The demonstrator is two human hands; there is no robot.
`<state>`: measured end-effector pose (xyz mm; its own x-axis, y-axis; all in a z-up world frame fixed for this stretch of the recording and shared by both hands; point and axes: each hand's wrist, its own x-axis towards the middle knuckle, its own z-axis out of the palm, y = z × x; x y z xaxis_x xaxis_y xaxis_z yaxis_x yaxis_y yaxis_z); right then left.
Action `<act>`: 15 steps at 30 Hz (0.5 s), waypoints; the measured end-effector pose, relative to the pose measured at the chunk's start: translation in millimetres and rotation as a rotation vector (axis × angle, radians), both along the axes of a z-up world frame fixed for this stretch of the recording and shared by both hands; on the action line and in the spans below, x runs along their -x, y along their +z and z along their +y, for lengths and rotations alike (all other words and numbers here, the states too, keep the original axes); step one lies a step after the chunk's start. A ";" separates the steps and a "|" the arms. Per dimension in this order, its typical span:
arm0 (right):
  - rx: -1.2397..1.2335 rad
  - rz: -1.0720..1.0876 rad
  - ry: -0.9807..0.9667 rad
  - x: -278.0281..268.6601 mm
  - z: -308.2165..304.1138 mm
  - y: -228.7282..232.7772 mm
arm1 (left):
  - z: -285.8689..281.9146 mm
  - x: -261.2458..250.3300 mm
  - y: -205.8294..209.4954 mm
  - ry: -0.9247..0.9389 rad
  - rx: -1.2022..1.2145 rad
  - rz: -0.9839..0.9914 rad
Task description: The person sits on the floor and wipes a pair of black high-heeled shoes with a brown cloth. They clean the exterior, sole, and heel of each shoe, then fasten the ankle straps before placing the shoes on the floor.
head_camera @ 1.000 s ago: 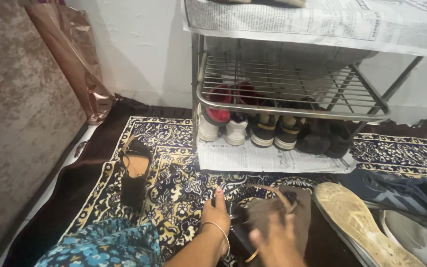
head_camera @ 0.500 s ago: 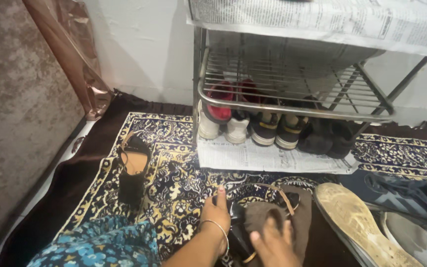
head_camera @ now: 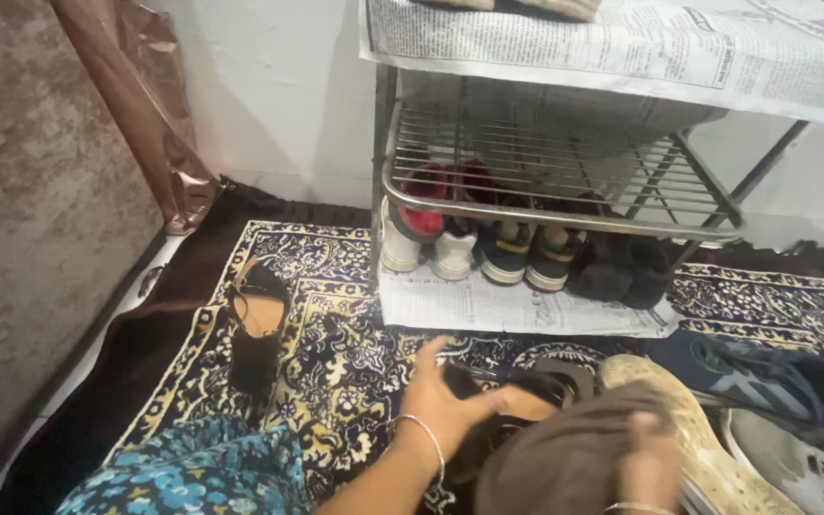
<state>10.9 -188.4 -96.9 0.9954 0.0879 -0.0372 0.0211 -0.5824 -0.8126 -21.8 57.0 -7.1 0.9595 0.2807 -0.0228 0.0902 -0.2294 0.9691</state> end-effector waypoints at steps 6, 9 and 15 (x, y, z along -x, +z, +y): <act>-0.516 0.005 -0.256 6.4 -46.3 13.4 | -8.4 11.3 -9.8 -0.616 -0.606 -0.468; -0.476 -0.142 -0.279 -2.1 -60.2 9.0 | -13.6 15.7 -63.9 -0.778 -0.870 -0.536; 0.772 -0.006 0.308 -5.2 18.8 14.1 | -36.2 8.5 -178.8 -0.967 -1.020 -0.655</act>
